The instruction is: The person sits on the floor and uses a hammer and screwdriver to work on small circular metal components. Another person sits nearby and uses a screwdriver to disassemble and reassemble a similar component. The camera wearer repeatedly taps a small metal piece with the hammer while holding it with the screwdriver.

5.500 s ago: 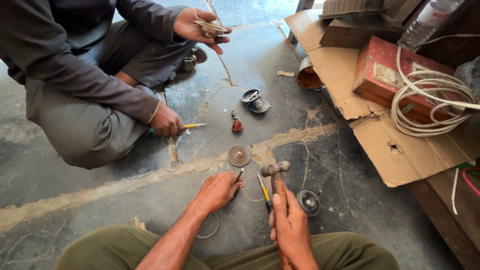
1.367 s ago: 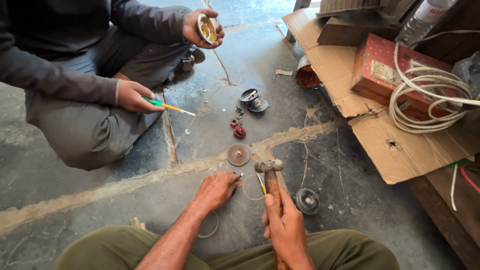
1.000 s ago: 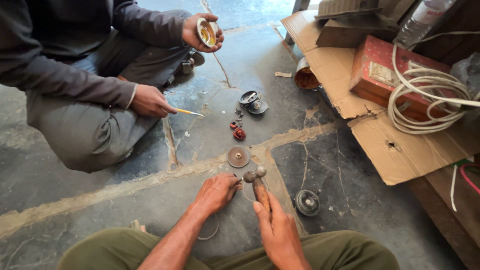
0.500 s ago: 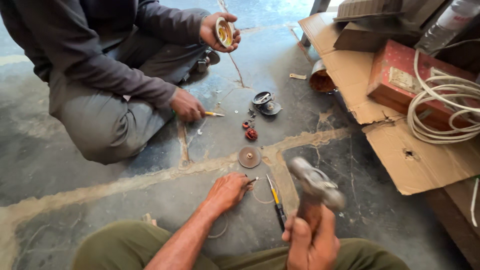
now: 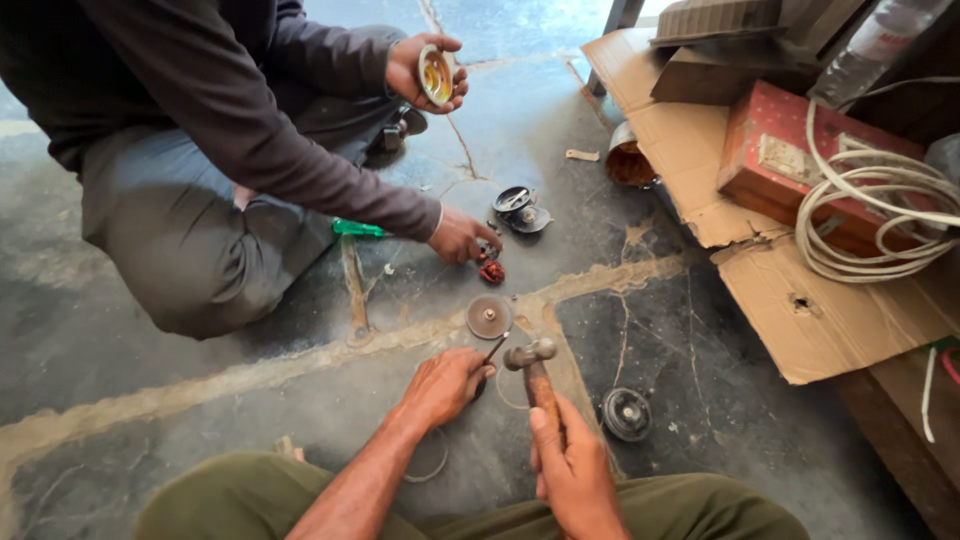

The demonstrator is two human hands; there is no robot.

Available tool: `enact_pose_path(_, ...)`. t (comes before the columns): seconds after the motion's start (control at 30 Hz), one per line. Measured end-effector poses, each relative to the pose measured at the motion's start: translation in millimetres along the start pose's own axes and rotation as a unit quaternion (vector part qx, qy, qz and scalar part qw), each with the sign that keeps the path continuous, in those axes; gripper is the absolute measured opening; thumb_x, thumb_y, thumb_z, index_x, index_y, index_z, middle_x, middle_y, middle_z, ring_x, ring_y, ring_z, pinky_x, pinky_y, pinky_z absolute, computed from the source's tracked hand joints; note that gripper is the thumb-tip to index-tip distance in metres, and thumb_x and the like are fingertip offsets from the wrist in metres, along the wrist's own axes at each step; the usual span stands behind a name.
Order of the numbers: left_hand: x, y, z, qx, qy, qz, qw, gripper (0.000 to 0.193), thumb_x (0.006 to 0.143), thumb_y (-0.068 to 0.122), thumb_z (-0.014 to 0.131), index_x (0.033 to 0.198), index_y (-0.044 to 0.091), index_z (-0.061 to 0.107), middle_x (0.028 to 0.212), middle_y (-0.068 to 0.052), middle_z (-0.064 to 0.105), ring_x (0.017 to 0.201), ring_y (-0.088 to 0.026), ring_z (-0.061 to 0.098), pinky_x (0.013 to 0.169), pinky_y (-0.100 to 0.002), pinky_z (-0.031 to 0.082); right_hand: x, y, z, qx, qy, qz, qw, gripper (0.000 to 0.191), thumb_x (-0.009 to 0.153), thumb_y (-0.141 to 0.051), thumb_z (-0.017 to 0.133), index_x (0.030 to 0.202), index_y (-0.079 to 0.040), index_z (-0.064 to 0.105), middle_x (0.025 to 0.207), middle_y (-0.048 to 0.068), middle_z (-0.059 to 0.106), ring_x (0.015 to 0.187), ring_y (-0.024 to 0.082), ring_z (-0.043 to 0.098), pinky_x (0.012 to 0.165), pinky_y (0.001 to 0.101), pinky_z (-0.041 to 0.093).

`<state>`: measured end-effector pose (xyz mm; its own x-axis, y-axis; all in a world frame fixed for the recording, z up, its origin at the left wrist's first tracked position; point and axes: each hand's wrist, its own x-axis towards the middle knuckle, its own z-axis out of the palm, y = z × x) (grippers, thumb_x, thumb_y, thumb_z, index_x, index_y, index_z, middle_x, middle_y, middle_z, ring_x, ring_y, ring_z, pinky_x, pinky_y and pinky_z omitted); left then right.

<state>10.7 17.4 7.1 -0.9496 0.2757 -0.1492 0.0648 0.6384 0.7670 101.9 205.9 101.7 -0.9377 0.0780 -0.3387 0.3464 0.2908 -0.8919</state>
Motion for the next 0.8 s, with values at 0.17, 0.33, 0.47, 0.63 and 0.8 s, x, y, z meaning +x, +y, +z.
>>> enact_pose_path(0.17,-2,13,-9,-0.023,0.006,-0.001,1.0,0.023,0.095,0.03,0.064,0.104,0.01,0.073,0.101,-0.017,0.072,0.099,-0.04,0.067,0.082,-0.05,0.052,7,-8,-9,0.076,0.023,0.045,0.996,0.041,0.1,-0.037,0.053,0.125,-0.007,0.064,0.057,0.004,0.055,0.036,0.013,0.049,0.033,0.0293,0.036)
enact_pose_path(0.33,-5,19,-15,-0.03,-0.006,-0.015,0.999,0.022,0.093,0.026,0.064,0.107,0.013,0.073,0.101,-0.014,0.073,0.1,-0.036,0.069,0.083,-0.047,0.052,7,-15,-12,0.071,0.026,0.067,0.995,0.042,0.097,-0.04,0.051,0.127,-0.014,0.063,0.055,0.004,0.055,0.035,0.013,0.05,0.033,0.0292,0.037)
enact_pose_path(0.47,-6,21,-16,-0.038,0.017,0.011,0.999,0.02,0.094,0.026,0.063,0.106,0.012,0.072,0.101,-0.013,0.074,0.099,-0.036,0.069,0.082,-0.046,0.053,5,-18,-11,0.071,0.013,0.064,0.995,0.039,0.095,-0.041,0.052,0.123,-0.016,0.064,0.055,0.004,0.055,0.034,0.012,0.049,0.033,0.029,0.037)
enact_pose_path(0.63,-5,17,-13,-0.033,0.021,0.009,0.999,0.019,0.094,0.025,0.063,0.104,0.012,0.072,0.1,-0.014,0.073,0.098,-0.036,0.069,0.081,-0.046,0.053,5,-14,-12,0.057,0.007,0.048,0.997,0.038,0.099,-0.041,0.052,0.111,-0.007,0.064,0.056,0.005,0.057,0.036,0.013,0.053,0.033,0.0289,0.039)
enact_pose_path(0.8,-2,9,-7,-0.019,0.014,0.022,0.999,0.019,0.095,0.026,0.063,0.103,0.011,0.072,0.099,-0.014,0.072,0.096,-0.037,0.068,0.081,-0.047,0.052,7,-14,-11,0.049,0.009,0.05,0.997,0.038,0.099,-0.041,0.051,0.112,-0.008,0.065,0.056,0.005,0.058,0.036,0.012,0.052,0.033,0.0287,0.039)
